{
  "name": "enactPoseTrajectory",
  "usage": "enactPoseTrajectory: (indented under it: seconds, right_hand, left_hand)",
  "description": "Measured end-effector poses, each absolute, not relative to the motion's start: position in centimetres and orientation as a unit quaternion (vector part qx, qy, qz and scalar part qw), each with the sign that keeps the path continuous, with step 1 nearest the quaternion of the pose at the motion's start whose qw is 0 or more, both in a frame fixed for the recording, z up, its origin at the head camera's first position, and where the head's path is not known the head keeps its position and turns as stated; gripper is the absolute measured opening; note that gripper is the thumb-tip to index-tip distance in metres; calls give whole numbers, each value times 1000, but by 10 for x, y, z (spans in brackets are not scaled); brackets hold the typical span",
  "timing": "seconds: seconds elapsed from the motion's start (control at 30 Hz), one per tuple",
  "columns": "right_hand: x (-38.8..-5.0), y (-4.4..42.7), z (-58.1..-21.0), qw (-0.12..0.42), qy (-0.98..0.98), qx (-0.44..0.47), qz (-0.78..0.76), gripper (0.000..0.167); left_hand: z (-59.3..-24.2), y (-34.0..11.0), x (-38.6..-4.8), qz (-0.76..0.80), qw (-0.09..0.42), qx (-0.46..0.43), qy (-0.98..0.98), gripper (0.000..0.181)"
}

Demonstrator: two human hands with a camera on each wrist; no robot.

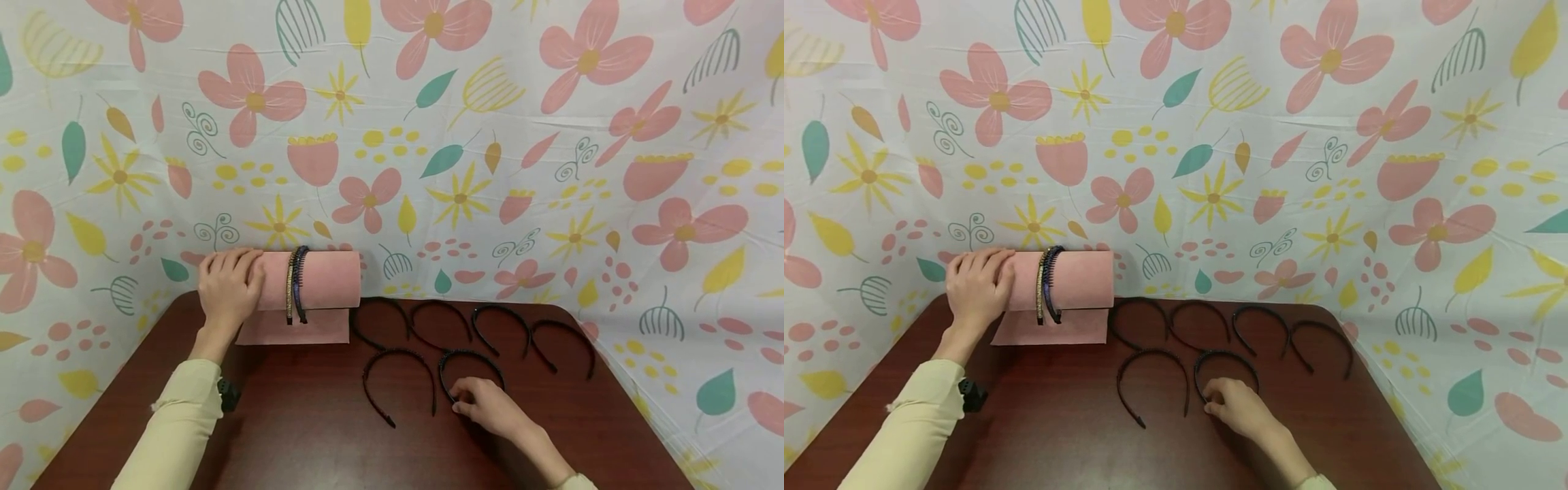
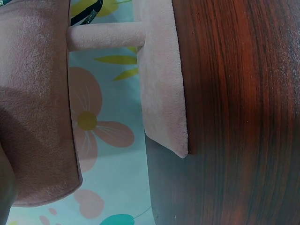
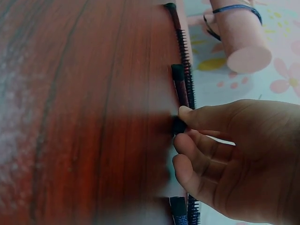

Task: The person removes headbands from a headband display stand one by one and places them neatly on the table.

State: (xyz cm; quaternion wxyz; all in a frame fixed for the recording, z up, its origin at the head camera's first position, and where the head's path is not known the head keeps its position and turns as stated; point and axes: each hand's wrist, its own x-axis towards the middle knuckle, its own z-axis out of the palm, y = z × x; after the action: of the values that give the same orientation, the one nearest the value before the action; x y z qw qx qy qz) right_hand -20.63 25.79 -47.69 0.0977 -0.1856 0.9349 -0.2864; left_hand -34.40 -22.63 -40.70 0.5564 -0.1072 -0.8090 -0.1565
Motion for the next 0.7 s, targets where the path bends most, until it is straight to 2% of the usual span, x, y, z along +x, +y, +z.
enactPoseTrajectory:
  seconds: [0.33, 0.7]
  right_hand:
    - [-207, 260, -472, 112, 936, -174, -285, 27]
    - [-209, 243, -462, 54, 941, -198, -270, 19]
  left_hand:
    - [-408, -227, -344, -155, 560, -109, -806, 34]
    - [-407, -227, -345, -157, 559, -108, -807, 35]
